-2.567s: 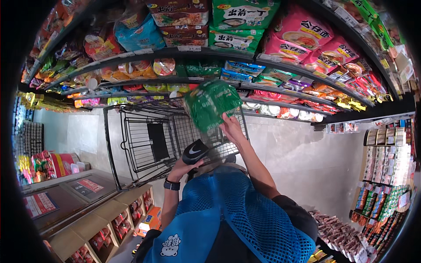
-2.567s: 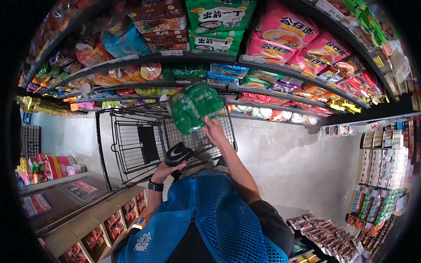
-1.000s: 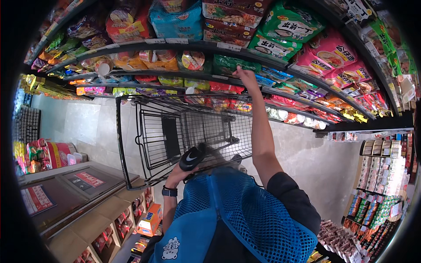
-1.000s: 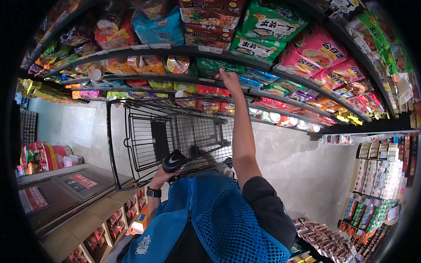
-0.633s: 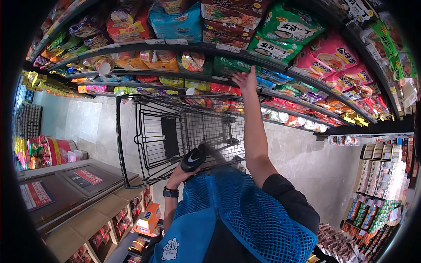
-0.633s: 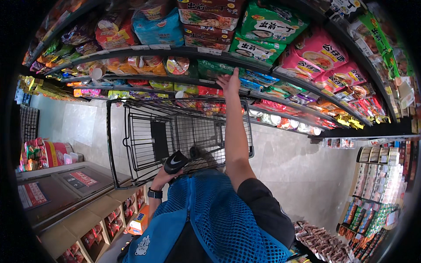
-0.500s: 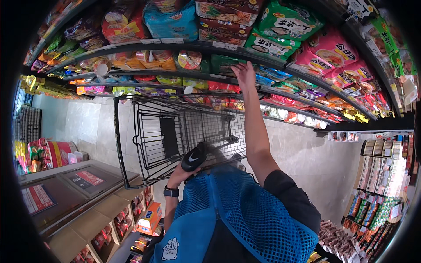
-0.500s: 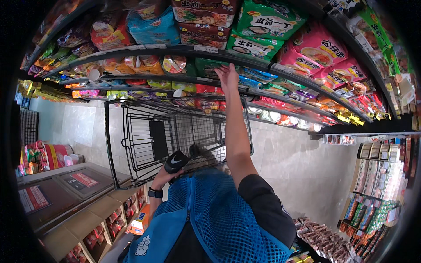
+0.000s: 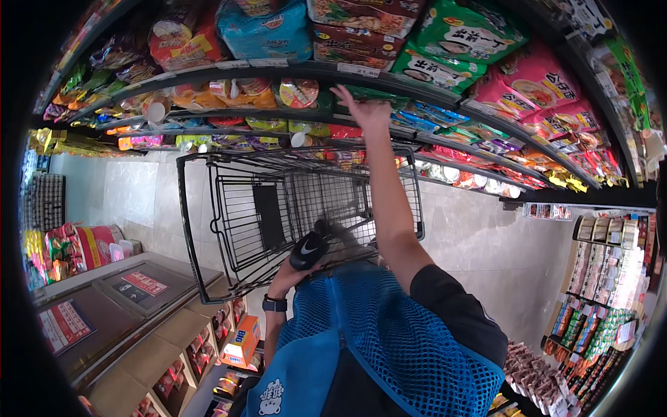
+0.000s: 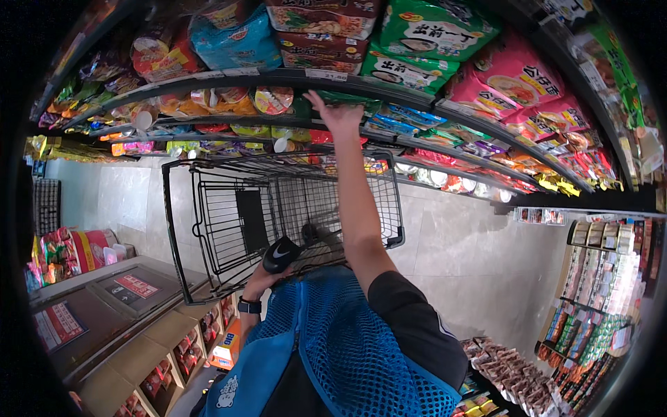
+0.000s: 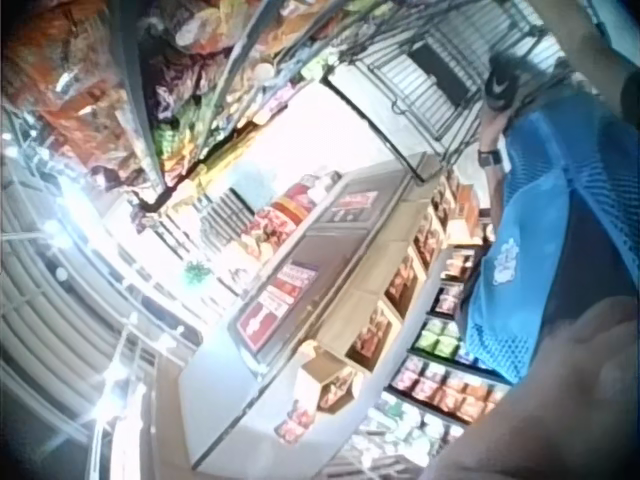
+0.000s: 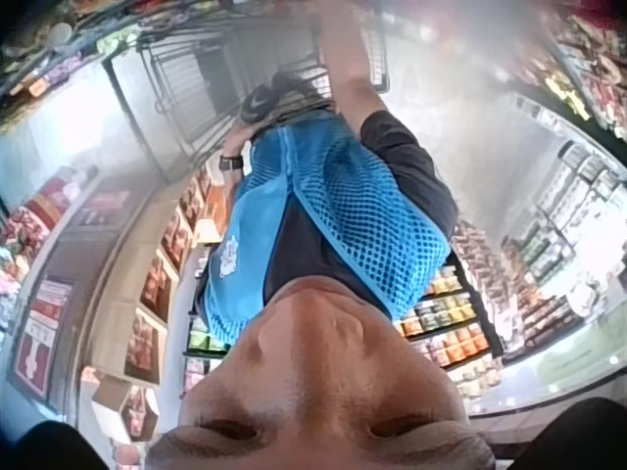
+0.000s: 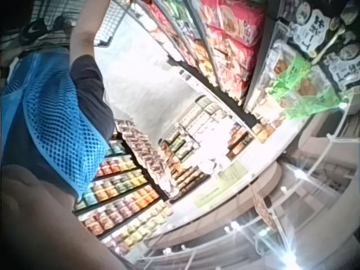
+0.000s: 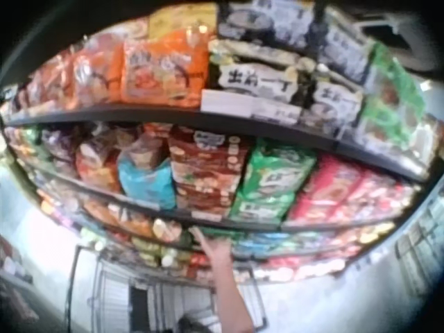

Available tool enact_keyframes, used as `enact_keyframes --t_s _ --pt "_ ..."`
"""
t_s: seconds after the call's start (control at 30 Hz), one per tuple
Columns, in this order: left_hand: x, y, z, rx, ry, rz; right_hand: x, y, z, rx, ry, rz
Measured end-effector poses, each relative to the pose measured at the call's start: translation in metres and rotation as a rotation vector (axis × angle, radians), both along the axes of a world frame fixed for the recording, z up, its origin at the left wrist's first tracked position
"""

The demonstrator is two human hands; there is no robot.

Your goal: Restocking various instant noodle products onto supermarket shelves from a shopping cart.

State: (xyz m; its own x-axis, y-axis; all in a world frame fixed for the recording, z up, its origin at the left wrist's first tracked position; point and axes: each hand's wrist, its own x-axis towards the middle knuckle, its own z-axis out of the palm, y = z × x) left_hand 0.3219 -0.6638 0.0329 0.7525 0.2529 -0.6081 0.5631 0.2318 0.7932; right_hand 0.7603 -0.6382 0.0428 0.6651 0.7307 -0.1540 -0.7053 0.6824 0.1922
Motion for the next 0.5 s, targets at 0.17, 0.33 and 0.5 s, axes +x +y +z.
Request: enact_keyframes --t_s 0.17,0.33,0.5 --pt "-0.004 0.009 0.0 0.047 0.11 -0.002 0.029 0.015 -0.017 -0.103 -0.251 0.06" --pt "0.0 0.014 0.002 0.043 0.068 0.002 0.006 -0.011 -0.043 -0.133 -0.195 0.048" --pt "-0.004 0.013 -0.002 0.011 0.064 0.008 -0.043 -0.103 -0.087 -0.855 -0.375 0.279"
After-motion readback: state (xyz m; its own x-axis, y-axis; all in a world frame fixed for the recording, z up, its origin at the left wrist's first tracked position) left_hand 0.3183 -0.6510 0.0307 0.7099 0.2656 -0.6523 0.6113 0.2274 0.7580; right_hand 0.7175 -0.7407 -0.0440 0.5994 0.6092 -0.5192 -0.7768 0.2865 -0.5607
